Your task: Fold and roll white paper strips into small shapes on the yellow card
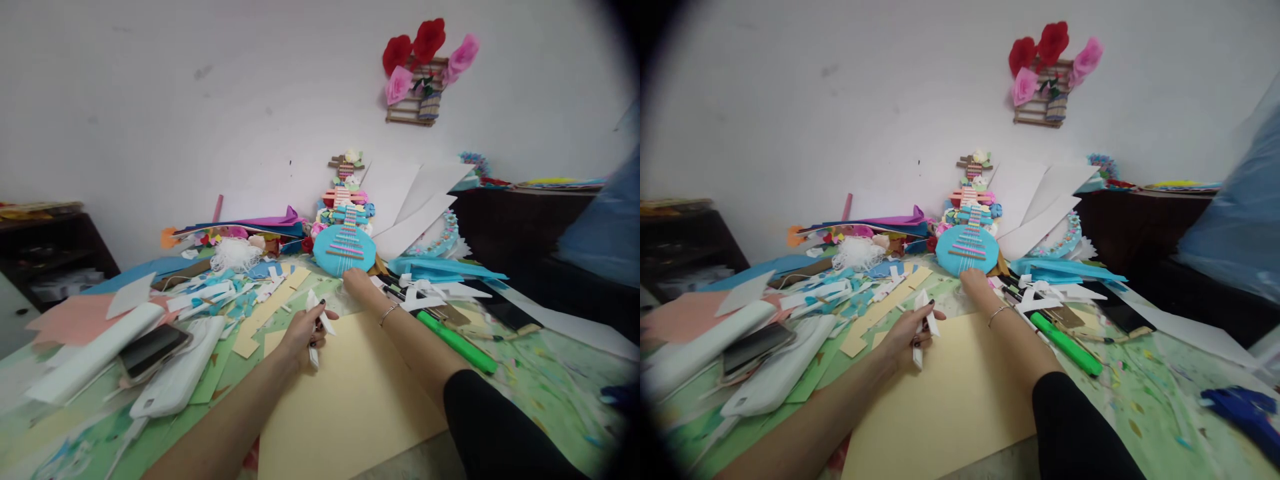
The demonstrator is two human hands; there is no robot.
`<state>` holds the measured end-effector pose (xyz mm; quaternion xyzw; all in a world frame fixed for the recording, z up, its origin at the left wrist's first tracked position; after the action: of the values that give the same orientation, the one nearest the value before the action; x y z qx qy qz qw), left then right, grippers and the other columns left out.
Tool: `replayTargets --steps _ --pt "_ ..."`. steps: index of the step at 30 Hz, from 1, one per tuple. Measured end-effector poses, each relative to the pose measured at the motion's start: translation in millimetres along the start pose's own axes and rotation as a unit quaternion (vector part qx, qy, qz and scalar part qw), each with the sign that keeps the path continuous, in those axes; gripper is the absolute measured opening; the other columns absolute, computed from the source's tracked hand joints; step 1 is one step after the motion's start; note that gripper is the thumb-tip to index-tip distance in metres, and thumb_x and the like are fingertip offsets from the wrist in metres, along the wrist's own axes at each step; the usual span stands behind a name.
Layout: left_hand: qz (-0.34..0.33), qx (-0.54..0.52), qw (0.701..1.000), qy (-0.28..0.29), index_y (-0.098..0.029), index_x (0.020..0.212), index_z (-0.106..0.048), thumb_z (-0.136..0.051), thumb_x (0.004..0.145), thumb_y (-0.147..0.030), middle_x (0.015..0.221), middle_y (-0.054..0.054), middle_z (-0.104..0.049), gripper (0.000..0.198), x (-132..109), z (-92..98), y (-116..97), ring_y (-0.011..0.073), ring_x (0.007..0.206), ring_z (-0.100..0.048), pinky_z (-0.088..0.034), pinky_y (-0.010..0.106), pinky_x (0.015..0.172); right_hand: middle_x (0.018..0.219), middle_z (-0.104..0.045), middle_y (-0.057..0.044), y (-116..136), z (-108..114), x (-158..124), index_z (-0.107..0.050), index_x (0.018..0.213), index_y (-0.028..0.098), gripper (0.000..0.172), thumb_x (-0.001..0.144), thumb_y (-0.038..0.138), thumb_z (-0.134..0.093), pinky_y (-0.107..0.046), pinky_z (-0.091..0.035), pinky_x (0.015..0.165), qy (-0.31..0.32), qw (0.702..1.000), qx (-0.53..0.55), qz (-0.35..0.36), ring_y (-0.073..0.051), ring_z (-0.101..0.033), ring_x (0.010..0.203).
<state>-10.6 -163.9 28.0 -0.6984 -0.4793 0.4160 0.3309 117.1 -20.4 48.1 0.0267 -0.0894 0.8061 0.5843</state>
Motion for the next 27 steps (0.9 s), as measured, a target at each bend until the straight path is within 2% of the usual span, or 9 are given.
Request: replayTargets --steps 7,10,13,17,20,23,24,25,27 --pt "0.001 0.0 1.0 -0.008 -0.007 0.067 -0.063 -0.056 0.077 -0.031 0.049 -0.007 -0.032 0.028 0 1.8 -1 -0.0012 0.032 -0.018 -0.01 0.017 0.036 0.093 -0.065 -0.024 2 4 -1 -0.066 0.089 0.002 0.028 0.077 0.002 -0.041 -0.033 -0.042 0.08 -0.004 0.998 0.053 0.035 -0.027 -0.06 0.091" --pt "-0.001 -0.003 1.0 -0.008 -0.007 0.067 -0.063 -0.055 0.078 -0.03 0.05 -0.007 -0.032 0.027 0 1.8 -2 -0.0012 0.032 -0.018 -0.01 0.017 0.036 0.086 -0.067 -0.018 -6 11 -3 -0.066 0.08 0.006 0.019 0.073 0.008 -0.048 -0.029 -0.042 0.075 -0.008 0.993 0.109 0.044 -0.025 -0.061 0.086" --pt "0.0 -0.012 1.0 -0.002 -0.007 0.067 -0.062 -0.057 0.077 -0.029 0.051 -0.007 -0.033 0.024 1 2.0 -2 -0.0014 0.032 -0.019 -0.01 0.017 0.036 0.074 -0.067 -0.01 -15 19 -9 -0.064 0.067 0.01 0.011 0.068 0.015 -0.054 -0.025 -0.042 0.068 -0.006 0.98 0.192 0.055 -0.021 -0.061 0.077" --pt "0.004 -0.014 1.0 -0.007 -0.007 0.07 -0.062 -0.057 0.075 -0.021 0.053 -0.007 -0.033 0.015 2 2.3 -2 -0.0022 0.032 -0.019 -0.009 0.017 0.036 0.068 -0.065 -0.005 -26 28 -24 -0.06 0.064 0.012 0.016 0.069 0.022 -0.049 -0.022 -0.044 0.062 0.001 0.947 0.313 0.067 -0.019 -0.062 0.077" --pt "0.01 -0.007 1.0 -0.01 -0.007 0.07 -0.062 -0.057 0.071 -0.014 0.054 -0.007 -0.033 0.009 1 1.3 -2 -0.0027 0.032 -0.019 -0.008 0.016 0.036 0.071 -0.065 -0.006 -26 36 -39 -0.054 0.061 0.014 0.017 0.071 0.026 -0.046 -0.023 -0.047 0.067 0.015 0.899 0.428 0.086 -0.018 -0.063 0.085" --pt "0.02 -0.012 1.0 -0.001 -0.006 0.074 -0.063 -0.056 0.071 -0.012 0.055 -0.007 -0.034 0.01 1 -0.2 -1 -0.0028 0.033 -0.02 -0.009 0.016 0.036 0.083 -0.067 -0.008 -19 50 -58 -0.05 0.059 0.016 0.015 0.068 0.027 -0.052 -0.03 -0.047 0.077 0.04 0.781 0.614 0.104 -0.02 -0.061 0.092" --pt "0.023 -0.017 1.0 0.008 -0.006 0.075 -0.064 -0.057 0.071 -0.013 0.056 -0.006 -0.034 0.01 1 -1.0 -1 -0.0028 0.033 -0.02 -0.009 0.016 0.036 0.086 -0.068 -0.008 -15 56 -66 -0.051 0.059 0.016 0.014 0.067 0.027 -0.054 -0.032 -0.047 0.079 0.03 0.765 0.634 0.109 -0.02 -0.061 0.094" --pt "0.022 -0.022 0.999 0.02 -0.006 0.077 -0.064 -0.057 0.072 -0.013 0.056 -0.006 -0.035 0.011 0 -1.9 -1 -0.0028 0.033 -0.02 -0.009 0.016 0.036 0.088 -0.068 -0.009 -13 63 -75 -0.052 0.059 0.016 0.013 0.067 0.026 -0.055 -0.033 -0.047 0.08 -0.002 0.77 0.628 0.11 -0.021 -0.061 0.093" --pt "0.012 -0.033 0.998 0.05 -0.006 0.078 -0.063 -0.059 0.072 -0.016 0.057 -0.006 -0.035 0.012 0 -4.2 -3 -0.0029 0.033 -0.02 -0.01 0.016 0.037 0.092 -0.068 -0.01 -5 75 -98 -0.054 0.061 0.016 0.011 0.07 0.022 -0.054 -0.034 -0.047 0.079 -0.08 0.825 0.549 0.108 -0.022 -0.063 0.089"
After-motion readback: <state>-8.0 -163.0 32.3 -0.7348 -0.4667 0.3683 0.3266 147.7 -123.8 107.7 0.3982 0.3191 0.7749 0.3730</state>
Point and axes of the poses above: each hand's wrist, its own x-axis towards the middle knuckle, its own z-axis out of the back of the hand, y = z × x, the point moved 6 cm from there along x, towards the middle knuckle
